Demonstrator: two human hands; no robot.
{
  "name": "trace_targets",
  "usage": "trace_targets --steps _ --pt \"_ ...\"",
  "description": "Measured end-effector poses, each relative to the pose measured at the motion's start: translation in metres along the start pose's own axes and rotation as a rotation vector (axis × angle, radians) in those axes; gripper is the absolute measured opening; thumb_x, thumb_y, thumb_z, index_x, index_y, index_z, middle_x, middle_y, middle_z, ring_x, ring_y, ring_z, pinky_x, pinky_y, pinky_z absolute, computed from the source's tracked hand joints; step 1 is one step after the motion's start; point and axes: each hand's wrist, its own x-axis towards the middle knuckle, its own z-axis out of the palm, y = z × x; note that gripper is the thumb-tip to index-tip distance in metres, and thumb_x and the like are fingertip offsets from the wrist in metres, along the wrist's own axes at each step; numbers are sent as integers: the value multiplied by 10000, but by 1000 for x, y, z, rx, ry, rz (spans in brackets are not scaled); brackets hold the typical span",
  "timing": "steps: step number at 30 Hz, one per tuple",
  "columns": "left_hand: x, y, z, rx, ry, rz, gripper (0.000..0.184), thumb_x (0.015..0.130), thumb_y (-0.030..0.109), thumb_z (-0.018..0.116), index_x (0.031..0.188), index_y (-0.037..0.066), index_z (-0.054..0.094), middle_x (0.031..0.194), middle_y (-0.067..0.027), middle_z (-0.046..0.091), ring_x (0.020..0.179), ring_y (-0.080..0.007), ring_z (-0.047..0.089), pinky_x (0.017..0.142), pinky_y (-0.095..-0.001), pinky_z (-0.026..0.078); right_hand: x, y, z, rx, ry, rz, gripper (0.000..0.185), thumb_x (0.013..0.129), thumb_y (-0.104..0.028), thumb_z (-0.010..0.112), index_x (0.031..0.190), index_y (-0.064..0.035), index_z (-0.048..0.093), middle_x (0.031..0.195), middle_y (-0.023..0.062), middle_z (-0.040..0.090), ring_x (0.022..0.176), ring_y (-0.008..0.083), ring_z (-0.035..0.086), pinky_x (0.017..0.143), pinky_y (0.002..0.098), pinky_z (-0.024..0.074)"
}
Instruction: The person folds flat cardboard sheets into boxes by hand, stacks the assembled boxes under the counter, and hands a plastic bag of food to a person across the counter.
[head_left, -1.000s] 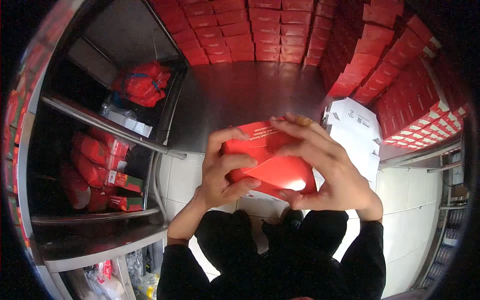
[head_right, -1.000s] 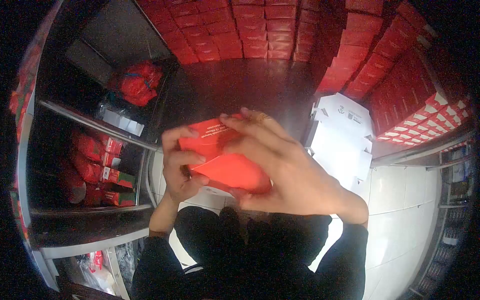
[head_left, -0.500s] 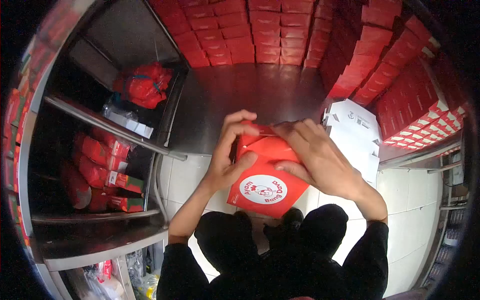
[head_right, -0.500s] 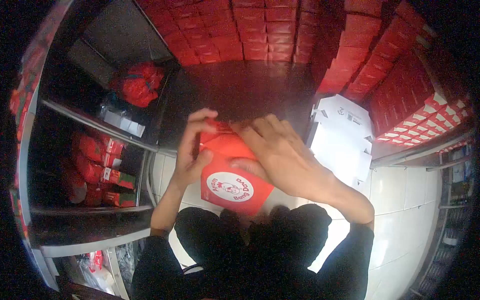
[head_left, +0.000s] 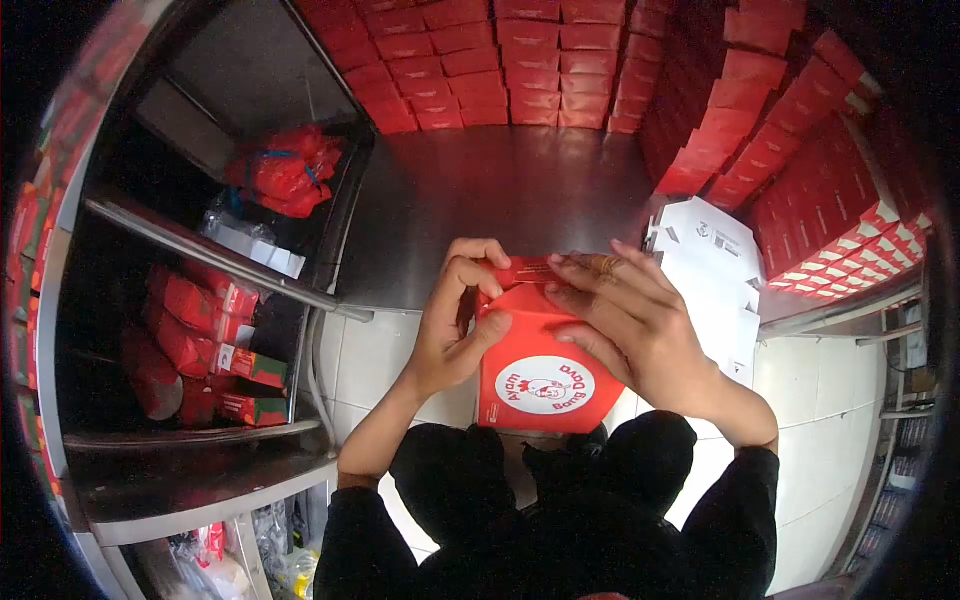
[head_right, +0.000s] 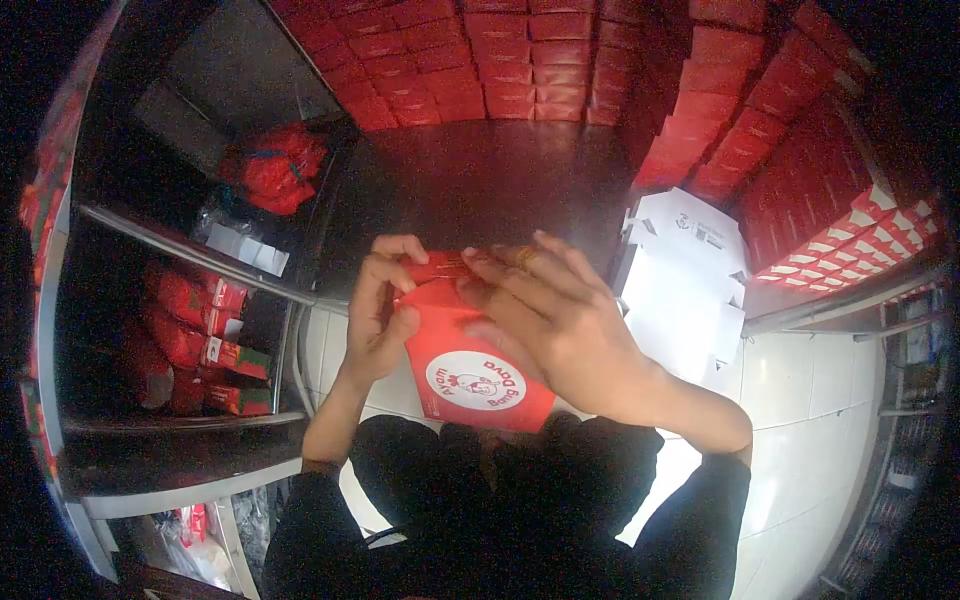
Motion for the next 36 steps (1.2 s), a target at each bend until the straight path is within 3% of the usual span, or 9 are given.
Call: trace_targets --steps 6,7,14,18,21,27,30,33,36 --pt "-2 -8 5 -60 -44 8 397 815 172 562 1102 48 318 1150 -132 365 1105 -210 344 954 -327 258 7 11 -6 218 -236 152 424 781 -287 606 1113 -50 489 1185 126 511 1015 316 521 914 414 365" --pt "3 -10 4 18 -49 12 420 821 168 552 1137 43 304 1175 -139 358 1137 -228 332 970 -340 248 10 19 -1 267 -326 153 454 849 -363 509 1190 -76 422 1143 196 516 1049 356 500 888 432 387" --pt "-22 -95 -46 310 329 -393 644 915 492 263 1369 55 131 1372 -162 229 1260 -283 268 1026 -398 227 -11 94 67 451 258 749 373 919 -312 378 1153 -23 410 1070 280 524 954 444 518 799 472 412" --pt "-43 -175 -16 27 487 -728 726 873 578 300 1332 17 257 1364 -143 291 1244 -266 299 999 -351 281 -50 160 188 463 239 1048 555 890 -525 267 1167 -56 373 1038 285 542 977 456 507 840 468 384" --pt "-50 -228 -25 -58 259 -850 742 857 616 277 1262 6 395 1274 -141 431 1198 -259 379 983 -339 297 -67 172 238 485 80 1240 609 871 -568 251 1201 -65 342 1059 283 535 1016 452 486 874 469 364" --pt "-59 -252 -7 215 322 -832 711 886 574 220 1206 -15 456 1231 -181 467 1160 -275 418 955 -360 322 -79 175 229 490 -95 1257 580 878 -536 284 1223 -73 341 1158 283 474 1064 436 461 874 486 369" --pt "-65 -274 -10 426 286 -788 558 919 437 311 1233 -11 424 1294 -198 395 1217 -296 355 986 -376 300 -110 227 284 81 -117 980 549 881 -474 356 1244 -62 336 1271 275 373 1138 419 405 897 483 357" --pt "-39 -229 -10 800 -2 -242 460 898 283 434 1265 9 386 1369 -191 281 1289 -326 231 1038 -412 235 -70 186 197 -127 -143 555 567 874 -407 425 1287 -38 303 1379 250 208 1245 393 272 974 449 315" --pt "-34 -273 -23 775 -449 -6 550 829 213 555 1303 40 334 1408 -167 208 1318 -329 144 1054 -439 203 -78 223 217 69 -447 235 629 869 -376 457 1356 -65 208 1417 213 125 1286 399 167 1037 430 228"
